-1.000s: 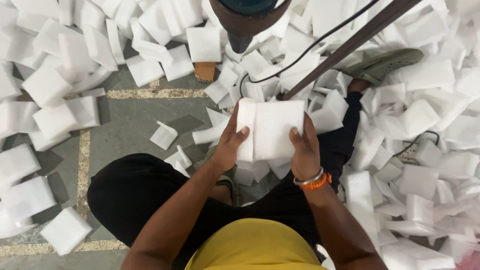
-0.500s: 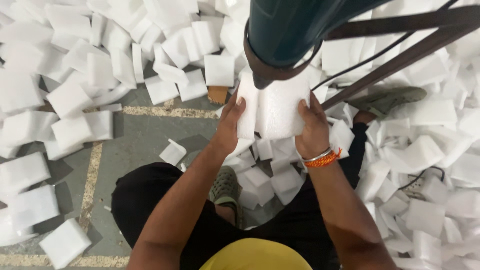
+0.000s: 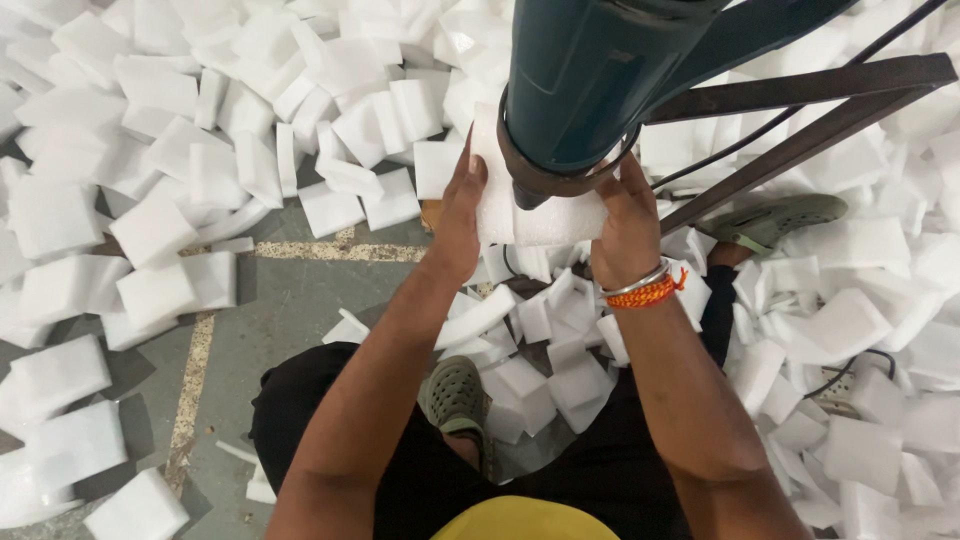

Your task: The person sits on the floor and repeatedly picks up white foam blocks, holding them under a stationary heat gun to warm them. The person rotates the foam to expose different sides to the heat and then places the blocks back onto the floor.

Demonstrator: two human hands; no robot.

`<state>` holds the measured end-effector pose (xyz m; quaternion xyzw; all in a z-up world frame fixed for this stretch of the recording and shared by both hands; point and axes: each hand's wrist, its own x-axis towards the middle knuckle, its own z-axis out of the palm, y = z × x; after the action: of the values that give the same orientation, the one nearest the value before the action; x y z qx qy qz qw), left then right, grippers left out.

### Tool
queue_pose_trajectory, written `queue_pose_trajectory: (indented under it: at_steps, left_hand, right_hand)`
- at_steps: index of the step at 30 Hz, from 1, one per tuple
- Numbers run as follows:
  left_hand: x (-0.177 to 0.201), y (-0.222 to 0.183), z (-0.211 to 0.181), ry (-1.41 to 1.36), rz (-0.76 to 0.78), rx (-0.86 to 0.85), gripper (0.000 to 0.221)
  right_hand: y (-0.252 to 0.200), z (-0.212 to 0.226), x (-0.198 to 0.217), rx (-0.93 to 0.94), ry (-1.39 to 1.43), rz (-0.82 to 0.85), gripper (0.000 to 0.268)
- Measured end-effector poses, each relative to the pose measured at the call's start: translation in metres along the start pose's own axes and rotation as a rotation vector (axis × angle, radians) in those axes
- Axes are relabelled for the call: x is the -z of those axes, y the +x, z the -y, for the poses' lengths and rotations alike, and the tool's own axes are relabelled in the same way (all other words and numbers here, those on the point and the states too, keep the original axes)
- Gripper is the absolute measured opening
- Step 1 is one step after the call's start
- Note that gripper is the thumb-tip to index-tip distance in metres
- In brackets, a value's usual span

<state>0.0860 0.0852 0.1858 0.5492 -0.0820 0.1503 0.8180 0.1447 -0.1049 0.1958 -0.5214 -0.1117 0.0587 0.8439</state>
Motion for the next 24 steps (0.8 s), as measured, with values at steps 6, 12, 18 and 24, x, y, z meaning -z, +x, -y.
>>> queue_pose_trajectory:
  at_steps: [6,12,18,24]
  left_hand:
    - [0.012,-0.027,0.029,0.039,-0.036,0.127,0.074]
    - [0.004,-0.063,0.019,0.233,0.012,0.112,0.074]
    - [-0.010,-0.090,0.014,0.390,0.027,0.070,0.076]
    - [-0.016,-0.123,0.019,0.554,0.075,-0.051,0.077]
  right_hand:
    - [-0.037,0.008,-0.004,-0.036,-0.019,0.057,0.059]
    - [-0.069,0.008,-0.004,0.005,0.023,0.026,0.060]
    - [-0.095,0.000,0.007,0.003,-0.048,0.009,0.063]
    - [-0.123,-0.011,0.019,0.027,-0.209,0.040,0.063]
